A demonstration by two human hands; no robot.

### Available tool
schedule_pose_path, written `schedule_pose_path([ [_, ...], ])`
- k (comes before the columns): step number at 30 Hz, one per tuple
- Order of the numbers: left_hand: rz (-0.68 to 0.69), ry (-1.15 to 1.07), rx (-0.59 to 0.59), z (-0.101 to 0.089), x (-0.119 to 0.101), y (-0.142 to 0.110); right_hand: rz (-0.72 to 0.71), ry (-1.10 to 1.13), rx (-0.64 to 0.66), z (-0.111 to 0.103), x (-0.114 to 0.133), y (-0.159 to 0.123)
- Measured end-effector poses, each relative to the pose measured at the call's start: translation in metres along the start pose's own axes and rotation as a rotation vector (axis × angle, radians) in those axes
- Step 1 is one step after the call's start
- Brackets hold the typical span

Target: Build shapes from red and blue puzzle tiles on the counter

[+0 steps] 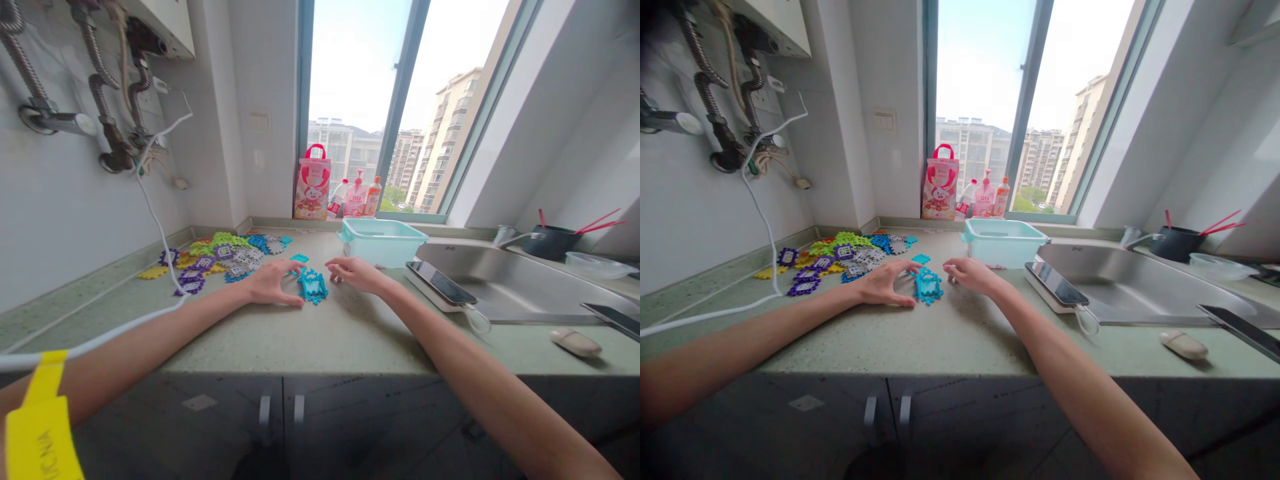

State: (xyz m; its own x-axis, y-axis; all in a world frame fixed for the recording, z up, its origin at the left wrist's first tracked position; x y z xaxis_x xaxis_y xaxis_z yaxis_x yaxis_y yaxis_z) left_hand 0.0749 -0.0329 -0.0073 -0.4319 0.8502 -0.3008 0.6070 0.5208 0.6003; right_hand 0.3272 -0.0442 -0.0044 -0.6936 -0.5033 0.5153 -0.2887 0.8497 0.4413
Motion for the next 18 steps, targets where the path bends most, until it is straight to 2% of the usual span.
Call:
schedule_pose_path([
  [3, 0.039, 0.052, -0.017, -0.001, -0.002, 0.0, -0.05, 0.003, -0.004, 0.001, 0.005, -0.002],
  [8, 0.108, 0.027, -0.123, -0.003, -0.007, 0.002, -0.079, 0.132, -0.017, 0.006, 0.016, -0.005],
  [13, -0.042, -0.071, -0.217, 0.001, -0.01, 0.003, -0.042, 0.203, 0.014, 0.013, 0.012, -0.004],
  [18, -0.128, -0.164, -0.195, 0.004, -0.012, 0.003, 0.013, 0.261, 0.025, 0.015, 0.006, -0.003],
])
Point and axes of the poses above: each hand's wrist, its own y-axis towards the middle knuckle, its own z-axis out of the palm, x = y × z, the point moved 4 cm from there along y, towards the middle knuckle, and after that the axes turned 13 degrees about -x, right-handed, at the moved point
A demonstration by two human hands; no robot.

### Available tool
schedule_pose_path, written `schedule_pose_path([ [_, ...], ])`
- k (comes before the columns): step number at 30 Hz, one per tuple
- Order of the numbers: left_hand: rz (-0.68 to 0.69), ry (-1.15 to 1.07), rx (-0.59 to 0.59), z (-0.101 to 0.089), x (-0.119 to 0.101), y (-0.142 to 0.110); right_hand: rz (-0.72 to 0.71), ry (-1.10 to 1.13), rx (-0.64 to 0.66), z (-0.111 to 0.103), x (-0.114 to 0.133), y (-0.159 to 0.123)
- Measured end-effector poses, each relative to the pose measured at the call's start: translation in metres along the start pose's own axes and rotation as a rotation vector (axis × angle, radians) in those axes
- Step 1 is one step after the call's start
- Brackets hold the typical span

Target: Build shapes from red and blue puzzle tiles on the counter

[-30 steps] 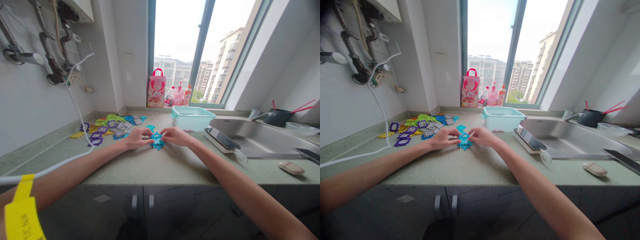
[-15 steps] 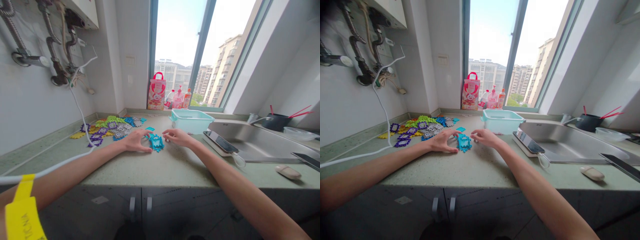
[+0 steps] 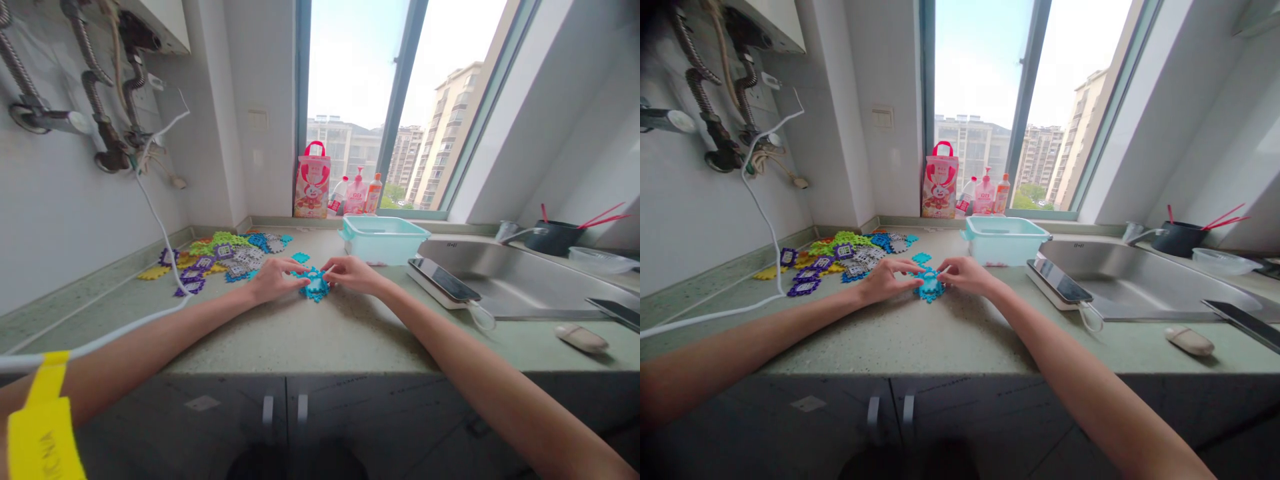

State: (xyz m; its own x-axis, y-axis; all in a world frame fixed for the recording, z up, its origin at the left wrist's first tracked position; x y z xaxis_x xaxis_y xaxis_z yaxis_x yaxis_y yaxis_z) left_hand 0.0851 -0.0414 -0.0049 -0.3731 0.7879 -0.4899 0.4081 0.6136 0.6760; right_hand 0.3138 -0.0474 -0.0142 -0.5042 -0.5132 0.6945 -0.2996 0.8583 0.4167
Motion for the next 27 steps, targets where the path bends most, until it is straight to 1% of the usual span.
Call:
schedule_pose_path([
  [6, -0.028, -0.03, 0.023, 0.004, 0.001, 0.0, 0.033, 0.047, -0.006, 0.002, -0.003, 0.001],
  [9, -0.028, -0.021, 0.031, 0.004, 0.002, 0.0, 0.028, 0.042, -0.009, 0.004, -0.001, 0.0],
  [15, -0.014, -0.017, 0.008, 0.004, 0.003, -0.001, 0.007, -0.013, -0.028, 0.006, 0.006, -0.002],
  [19, -0.004, 0.002, 0.019, 0.001, 0.002, 0.0, -0.016, -0.028, -0.009, 0.004, 0.007, -0.002],
  [21, 0.003, 0.042, -0.013, -0.006, 0.008, 0.004, 0.004, 0.004, -0.015, 0.001, 0.004, 0.0],
  [24, 0.038, 0.15, -0.072, -0.021, 0.024, 0.012, 0.082, 0.052, -0.07, -0.005, -0.008, 0.003],
  [25, 0.074, 0.192, -0.064, -0.024, 0.03, 0.014, 0.089, 0.035, -0.095, -0.006, -0.013, 0.004],
  [27, 0.162, 0.278, -0.004, -0.025, 0.04, 0.017, 0.061, -0.06, -0.138, -0.005, -0.021, 0.006],
])
Point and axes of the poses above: each hand's wrist, its own y-axis towards the middle knuckle, its own z-axis out of the palm, x = y × z, the point moved 4 cm from there along y, towards the middle knuckle, and after that the axes turned 13 degrees about -x, right-handed, at the moved point
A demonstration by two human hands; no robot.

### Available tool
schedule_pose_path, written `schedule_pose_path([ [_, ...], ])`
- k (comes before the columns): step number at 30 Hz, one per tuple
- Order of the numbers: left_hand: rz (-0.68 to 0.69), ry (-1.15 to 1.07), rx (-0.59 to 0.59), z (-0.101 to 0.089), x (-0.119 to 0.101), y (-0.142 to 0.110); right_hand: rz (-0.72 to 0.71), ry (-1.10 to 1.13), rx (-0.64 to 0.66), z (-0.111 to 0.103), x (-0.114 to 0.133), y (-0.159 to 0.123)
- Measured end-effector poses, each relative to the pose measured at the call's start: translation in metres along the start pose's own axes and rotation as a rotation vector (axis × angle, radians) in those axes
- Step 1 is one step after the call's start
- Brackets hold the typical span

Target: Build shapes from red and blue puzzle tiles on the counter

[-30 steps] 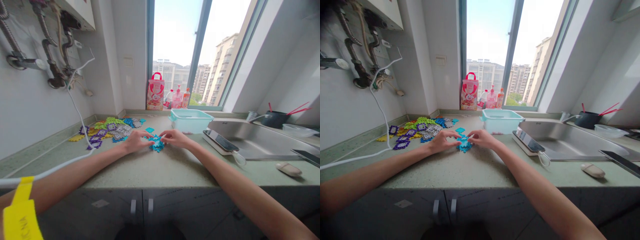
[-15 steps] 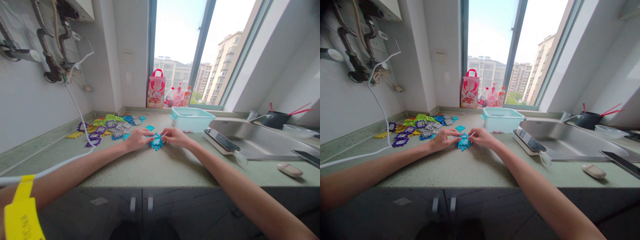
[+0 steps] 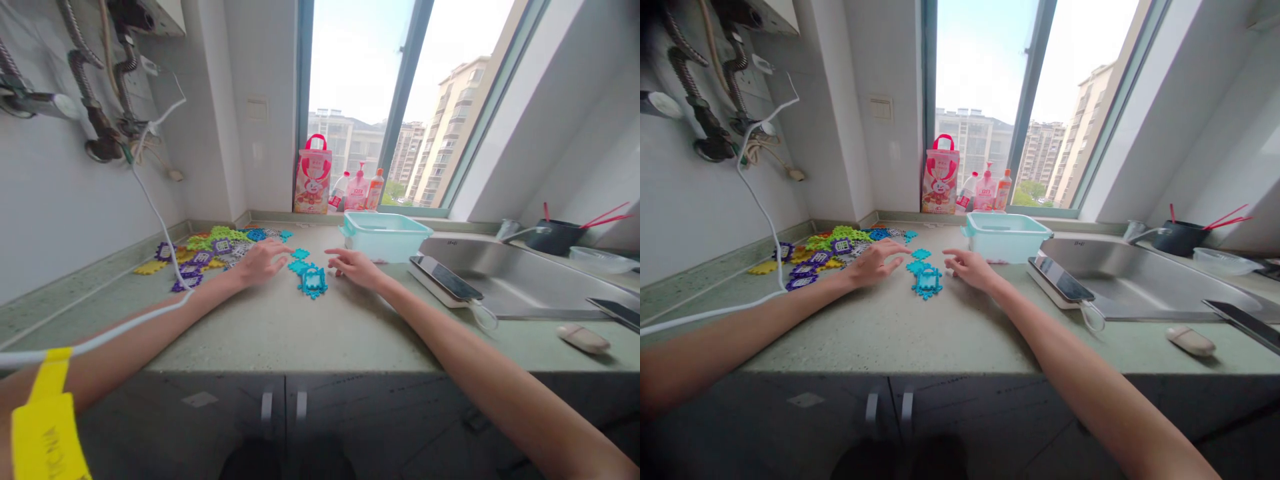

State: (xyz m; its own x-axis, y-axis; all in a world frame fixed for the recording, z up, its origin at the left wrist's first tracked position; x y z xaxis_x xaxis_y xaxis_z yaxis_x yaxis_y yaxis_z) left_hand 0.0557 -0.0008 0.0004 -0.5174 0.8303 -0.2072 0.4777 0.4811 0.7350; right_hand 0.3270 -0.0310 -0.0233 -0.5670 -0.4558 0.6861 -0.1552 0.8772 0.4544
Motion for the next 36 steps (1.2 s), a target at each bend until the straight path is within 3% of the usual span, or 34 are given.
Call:
schedule_pose_path([
  [5, 0.136, 0.152, 0.207, 0.013, 0.008, -0.003, -0.167, -0.366, -0.043, 0.019, -0.007, 0.016],
  [10, 0.131, 0.24, 0.19, -0.003, 0.015, -0.002, -0.212, -0.556, 0.037, 0.05, -0.005, 0.055],
  [13, 0.107, 0.208, 0.198, -0.018, 0.024, -0.004, -0.188, -0.562, 0.029, 0.057, -0.007, 0.066],
  [17, 0.073, 0.159, 0.261, -0.025, 0.035, -0.008, -0.183, -0.46, -0.065, 0.041, -0.013, 0.047],
  [22, 0.063, 0.14, 0.268, -0.02, 0.039, -0.009, -0.14, -0.398, -0.099, 0.009, -0.024, 0.012],
  [27, 0.024, 0.127, 0.253, -0.015, 0.037, -0.01, -0.099, -0.287, -0.157, -0.005, -0.02, 0.008],
  [32, 0.135, -0.059, 0.151, -0.013, 0.003, -0.008, -0.248, -0.022, -0.28, -0.02, 0.017, 0.011],
  [36, 0.252, -0.146, 0.167, -0.004, -0.028, -0.007, -0.392, 0.02, -0.233, -0.017, 0.047, 0.004],
])
Point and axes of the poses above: each hand's wrist, its own y-axis towards the middle knuckle, its own z-axis out of the palm, x = y × z, the point moved 4 cm from there along y, towards the middle knuckle, and after that the axes turned 13 degrees about -x, right-handed, at the moved point
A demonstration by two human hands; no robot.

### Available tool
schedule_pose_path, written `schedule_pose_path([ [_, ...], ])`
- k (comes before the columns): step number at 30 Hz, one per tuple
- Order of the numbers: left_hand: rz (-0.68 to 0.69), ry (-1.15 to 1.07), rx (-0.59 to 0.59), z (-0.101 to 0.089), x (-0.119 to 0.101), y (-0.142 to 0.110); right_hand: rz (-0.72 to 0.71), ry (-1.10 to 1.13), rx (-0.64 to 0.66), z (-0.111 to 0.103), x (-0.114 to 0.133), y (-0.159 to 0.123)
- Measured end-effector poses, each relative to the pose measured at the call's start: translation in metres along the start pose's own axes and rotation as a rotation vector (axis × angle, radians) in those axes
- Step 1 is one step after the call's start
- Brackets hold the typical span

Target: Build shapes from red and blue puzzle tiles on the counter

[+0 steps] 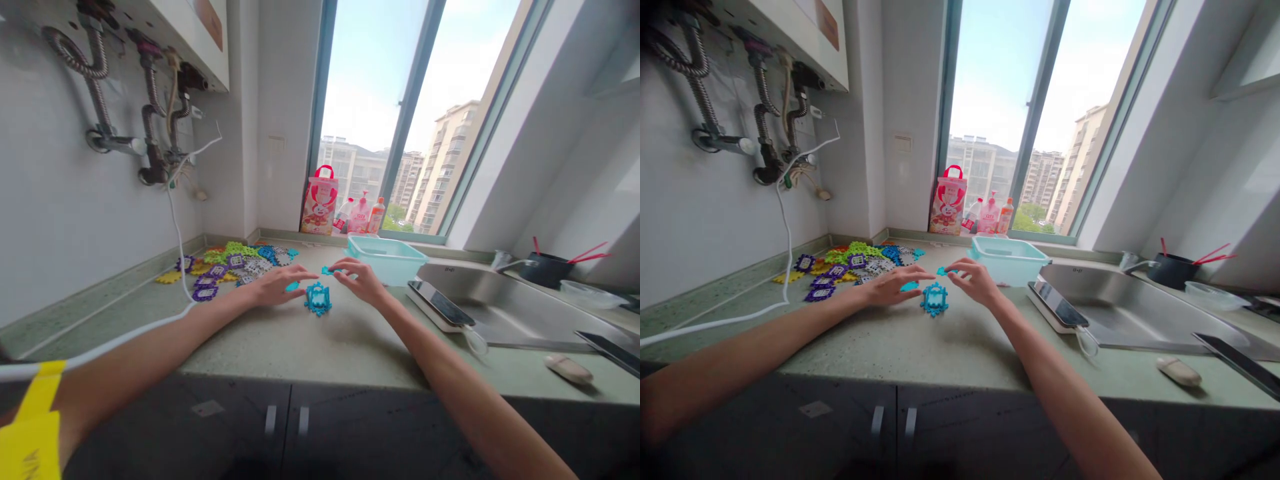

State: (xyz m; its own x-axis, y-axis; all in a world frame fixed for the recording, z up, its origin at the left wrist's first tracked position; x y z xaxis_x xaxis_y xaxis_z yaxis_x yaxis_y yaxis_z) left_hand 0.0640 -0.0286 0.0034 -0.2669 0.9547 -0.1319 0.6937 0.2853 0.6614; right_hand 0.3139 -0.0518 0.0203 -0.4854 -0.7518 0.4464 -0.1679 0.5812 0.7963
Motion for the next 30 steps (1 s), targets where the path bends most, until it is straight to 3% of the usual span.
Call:
schedule_pose_path([
  [3, 0.014, 0.006, -0.012, 0.007, -0.007, 0.003, -0.041, -0.011, 0.064, 0.009, 0.011, -0.002],
  [6, -0.064, 0.016, -0.115, 0.008, -0.006, 0.003, -0.008, -0.01, 0.074, 0.013, 0.012, -0.003],
  [11, -0.059, 0.007, -0.151, 0.011, -0.011, 0.002, 0.098, -0.099, 0.025, -0.002, -0.002, 0.0],
  [15, -0.059, 0.014, -0.115, 0.014, -0.012, 0.001, 0.166, -0.321, 0.244, -0.008, -0.022, -0.005],
  [17, -0.072, 0.004, -0.117, 0.014, -0.012, 0.0, 0.131, -0.349, 0.334, -0.008, -0.024, -0.008],
  [20, -0.1, -0.019, -0.132, 0.015, -0.011, 0.0, 0.078, -0.245, 0.3, -0.008, -0.013, -0.009],
  [24, -0.142, -0.054, -0.148, 0.016, -0.008, 0.001, 0.187, -0.06, 0.322, 0.004, 0.0, -0.012],
  [30, -0.207, -0.126, -0.201, 0.012, -0.002, 0.001, 0.289, 0.0, 0.394, 0.02, -0.002, -0.021],
])
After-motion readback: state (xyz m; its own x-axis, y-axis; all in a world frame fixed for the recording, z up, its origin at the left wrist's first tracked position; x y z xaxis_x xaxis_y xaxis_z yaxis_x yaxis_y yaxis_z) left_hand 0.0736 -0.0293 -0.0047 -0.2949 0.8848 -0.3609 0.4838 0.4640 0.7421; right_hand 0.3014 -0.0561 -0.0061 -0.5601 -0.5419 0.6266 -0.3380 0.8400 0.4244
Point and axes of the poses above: each hand's wrist, its own y-axis towards the middle knuckle, its own z-axis out of the palm, x = y × z, the point moved 4 cm from there along y, towards the middle knuckle, and after that the axes turned 13 degrees about -x, right-handed, at the moved point
